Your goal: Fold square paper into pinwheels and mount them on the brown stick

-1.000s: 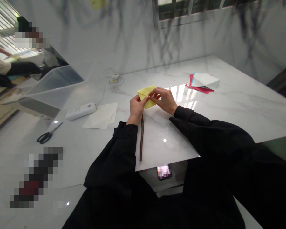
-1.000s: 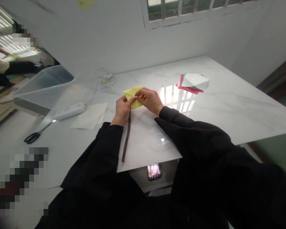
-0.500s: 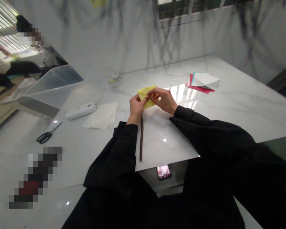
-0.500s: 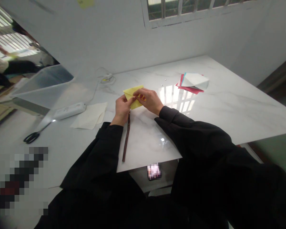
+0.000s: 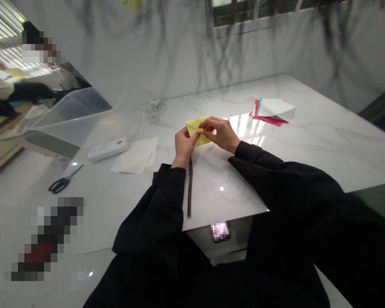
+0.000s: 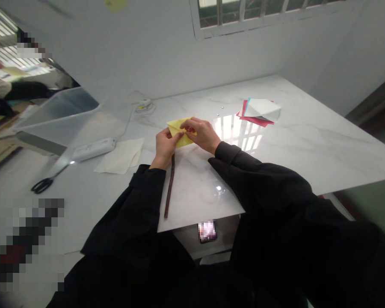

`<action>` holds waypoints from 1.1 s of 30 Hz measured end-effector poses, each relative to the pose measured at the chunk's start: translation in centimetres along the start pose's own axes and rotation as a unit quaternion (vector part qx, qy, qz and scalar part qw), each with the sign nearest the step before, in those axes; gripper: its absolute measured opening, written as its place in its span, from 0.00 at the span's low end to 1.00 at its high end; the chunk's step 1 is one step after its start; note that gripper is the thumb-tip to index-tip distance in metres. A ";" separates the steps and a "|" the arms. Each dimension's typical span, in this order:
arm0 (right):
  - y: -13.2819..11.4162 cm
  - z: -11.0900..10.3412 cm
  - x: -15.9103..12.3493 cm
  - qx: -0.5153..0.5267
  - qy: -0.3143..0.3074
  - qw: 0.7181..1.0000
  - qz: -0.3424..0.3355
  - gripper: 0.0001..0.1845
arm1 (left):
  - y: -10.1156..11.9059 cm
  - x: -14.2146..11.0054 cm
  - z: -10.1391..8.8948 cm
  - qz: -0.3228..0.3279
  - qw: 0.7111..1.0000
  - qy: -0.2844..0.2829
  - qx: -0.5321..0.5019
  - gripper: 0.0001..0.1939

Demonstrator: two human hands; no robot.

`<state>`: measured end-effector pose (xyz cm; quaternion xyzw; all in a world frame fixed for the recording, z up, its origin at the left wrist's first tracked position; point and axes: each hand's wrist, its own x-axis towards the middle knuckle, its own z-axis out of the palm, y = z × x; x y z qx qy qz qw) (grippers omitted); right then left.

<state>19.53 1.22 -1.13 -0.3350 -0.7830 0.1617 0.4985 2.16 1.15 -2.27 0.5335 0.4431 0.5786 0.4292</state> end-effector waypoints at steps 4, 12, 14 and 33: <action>0.7 -0.1 0.0 -0.015 -0.008 0.999 0.030 0.11 | 0.0 -0.1 0.0 -0.003 1.000 0.007 0.005 0.23; 3.5 -0.6 0.1 -0.059 0.025 0.993 0.096 0.15 | 0.0 0.1 -0.3 0.007 0.995 0.081 0.055 0.16; 4.3 -1.1 0.0 -0.092 0.013 0.986 0.140 0.15 | 0.1 0.2 -0.4 -0.003 0.991 0.112 0.071 0.17; 4.1 -1.9 0.1 -0.085 0.084 0.989 0.085 0.12 | 0.7 -0.2 -0.3 -0.015 0.996 0.092 0.004 0.22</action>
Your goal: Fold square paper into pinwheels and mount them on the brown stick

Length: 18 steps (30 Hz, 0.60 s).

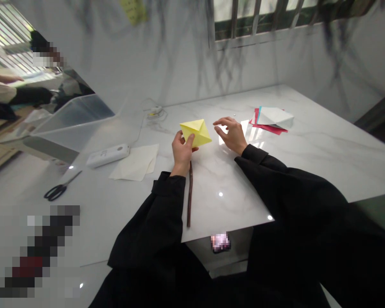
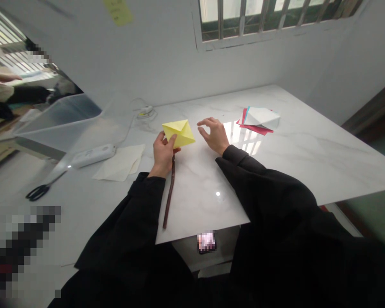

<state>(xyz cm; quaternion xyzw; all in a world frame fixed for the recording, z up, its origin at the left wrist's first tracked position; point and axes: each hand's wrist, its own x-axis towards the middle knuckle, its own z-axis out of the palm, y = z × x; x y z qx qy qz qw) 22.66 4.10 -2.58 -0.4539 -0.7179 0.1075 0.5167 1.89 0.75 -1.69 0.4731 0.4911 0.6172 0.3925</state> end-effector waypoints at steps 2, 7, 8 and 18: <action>-1.7 0.8 -0.5 0.062 -0.005 0.998 0.005 0.19 | -0.1 0.0 -0.1 0.006 1.000 -0.019 0.008 0.25; -2.6 1.9 -1.1 0.089 0.001 0.996 -0.017 0.35 | -0.5 0.2 -0.2 0.036 0.997 -0.054 0.034 0.32; -2.3 1.9 -1.1 0.083 0.001 0.996 -0.024 0.38 | -0.6 0.2 -0.2 0.040 0.996 -0.064 0.037 0.32; -1.3 1.4 -0.7 0.066 0.033 0.997 0.025 0.29 | -1.1 0.6 0.0 0.134 0.980 -0.119 0.083 0.21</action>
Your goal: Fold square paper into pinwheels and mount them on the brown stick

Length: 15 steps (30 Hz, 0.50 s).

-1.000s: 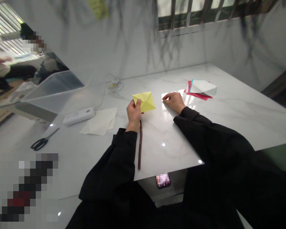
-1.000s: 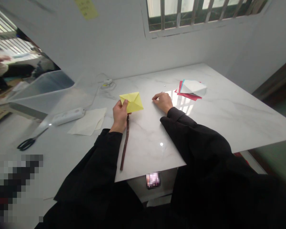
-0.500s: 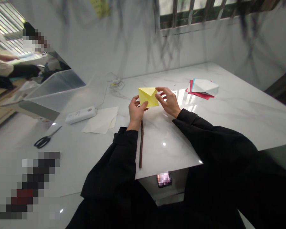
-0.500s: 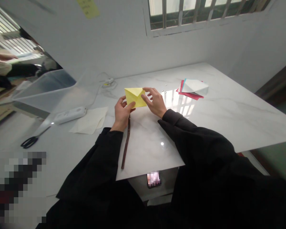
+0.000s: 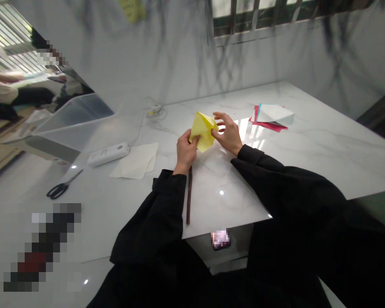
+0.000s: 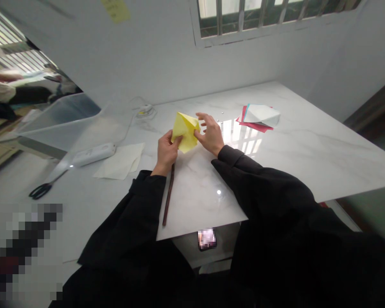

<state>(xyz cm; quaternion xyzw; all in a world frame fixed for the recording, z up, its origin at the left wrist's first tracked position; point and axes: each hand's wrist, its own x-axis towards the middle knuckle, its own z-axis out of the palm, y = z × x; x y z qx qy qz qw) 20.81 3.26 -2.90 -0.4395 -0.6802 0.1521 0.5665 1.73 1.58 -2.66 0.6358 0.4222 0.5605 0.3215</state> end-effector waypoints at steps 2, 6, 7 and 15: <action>-0.1 -0.1 0.1 0.000 0.008 1.000 0.009 0.23 | -0.2 0.1 -0.1 0.001 1.000 0.014 0.009 0.23; -0.2 0.0 0.1 -0.015 0.001 1.000 -0.010 0.10 | -0.4 0.1 0.0 -0.025 0.998 0.057 0.003 0.30; -0.2 0.0 0.0 -0.018 -0.007 1.000 -0.013 0.10 | -0.4 0.1 0.0 -0.033 0.997 0.071 0.005 0.31; -0.1 0.0 -0.3 0.001 -0.060 0.998 0.023 0.22 | 0.6 -0.4 0.0 -0.070 0.992 0.101 -0.015 0.32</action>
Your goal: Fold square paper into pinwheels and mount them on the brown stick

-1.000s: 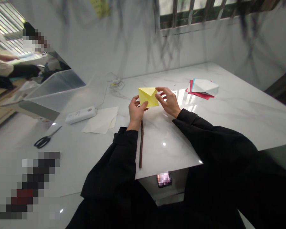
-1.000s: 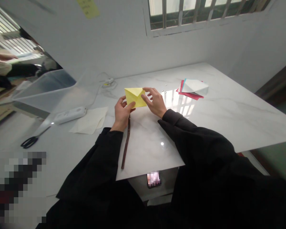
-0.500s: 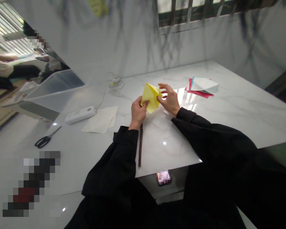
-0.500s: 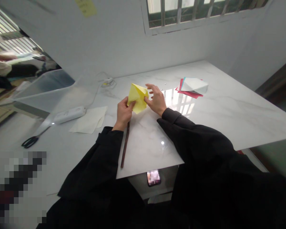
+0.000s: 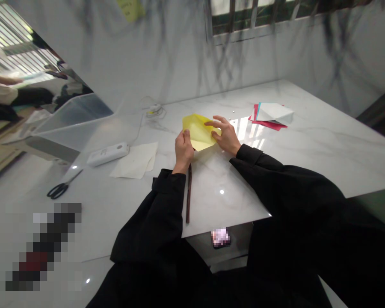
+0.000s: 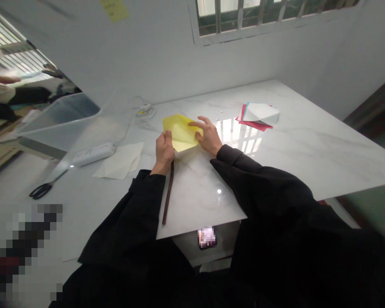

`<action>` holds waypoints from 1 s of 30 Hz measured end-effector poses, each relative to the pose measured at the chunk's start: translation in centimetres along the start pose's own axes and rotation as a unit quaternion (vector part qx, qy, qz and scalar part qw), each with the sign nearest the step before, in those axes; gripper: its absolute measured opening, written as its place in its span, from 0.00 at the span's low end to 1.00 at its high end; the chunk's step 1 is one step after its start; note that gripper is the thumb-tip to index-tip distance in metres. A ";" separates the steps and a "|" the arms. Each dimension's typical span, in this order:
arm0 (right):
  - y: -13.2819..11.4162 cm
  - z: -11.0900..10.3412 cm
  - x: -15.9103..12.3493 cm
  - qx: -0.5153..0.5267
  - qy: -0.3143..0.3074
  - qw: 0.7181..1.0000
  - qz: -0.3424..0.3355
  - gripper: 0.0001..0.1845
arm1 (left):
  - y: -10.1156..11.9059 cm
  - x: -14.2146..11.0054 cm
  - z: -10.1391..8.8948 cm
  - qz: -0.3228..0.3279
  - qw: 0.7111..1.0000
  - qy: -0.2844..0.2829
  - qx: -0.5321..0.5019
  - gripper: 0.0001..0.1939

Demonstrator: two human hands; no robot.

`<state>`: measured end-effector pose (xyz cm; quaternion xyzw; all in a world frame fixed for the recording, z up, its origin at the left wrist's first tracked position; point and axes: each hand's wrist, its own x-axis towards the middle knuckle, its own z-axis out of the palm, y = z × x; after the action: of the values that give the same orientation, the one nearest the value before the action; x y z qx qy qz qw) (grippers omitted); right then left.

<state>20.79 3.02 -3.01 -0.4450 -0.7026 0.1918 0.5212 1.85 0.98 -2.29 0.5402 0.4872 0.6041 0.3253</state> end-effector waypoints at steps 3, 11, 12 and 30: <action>0.4 -0.1 0.2 0.034 0.013 0.999 0.027 0.30 | 0.1 0.1 0.0 -0.002 1.000 -0.010 -0.011 0.28; 1.6 0.0 1.1 0.178 -0.019 0.981 0.072 0.22 | -0.2 0.2 -0.1 -0.037 0.995 -0.019 -0.087 0.28; 1.8 0.0 1.2 0.197 -0.026 0.976 0.084 0.24 | -0.2 0.2 -0.2 -0.041 0.995 -0.019 -0.093 0.28; 3.7 0.2 1.7 0.241 0.053 0.957 0.151 0.23 | 1.3 -0.2 -0.2 -0.004 1.000 -0.023 0.021 0.09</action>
<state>22.09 6.40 -4.88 -0.4169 -0.5315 0.4084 0.6139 1.90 0.39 -1.13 0.5586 0.4944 0.5798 0.3276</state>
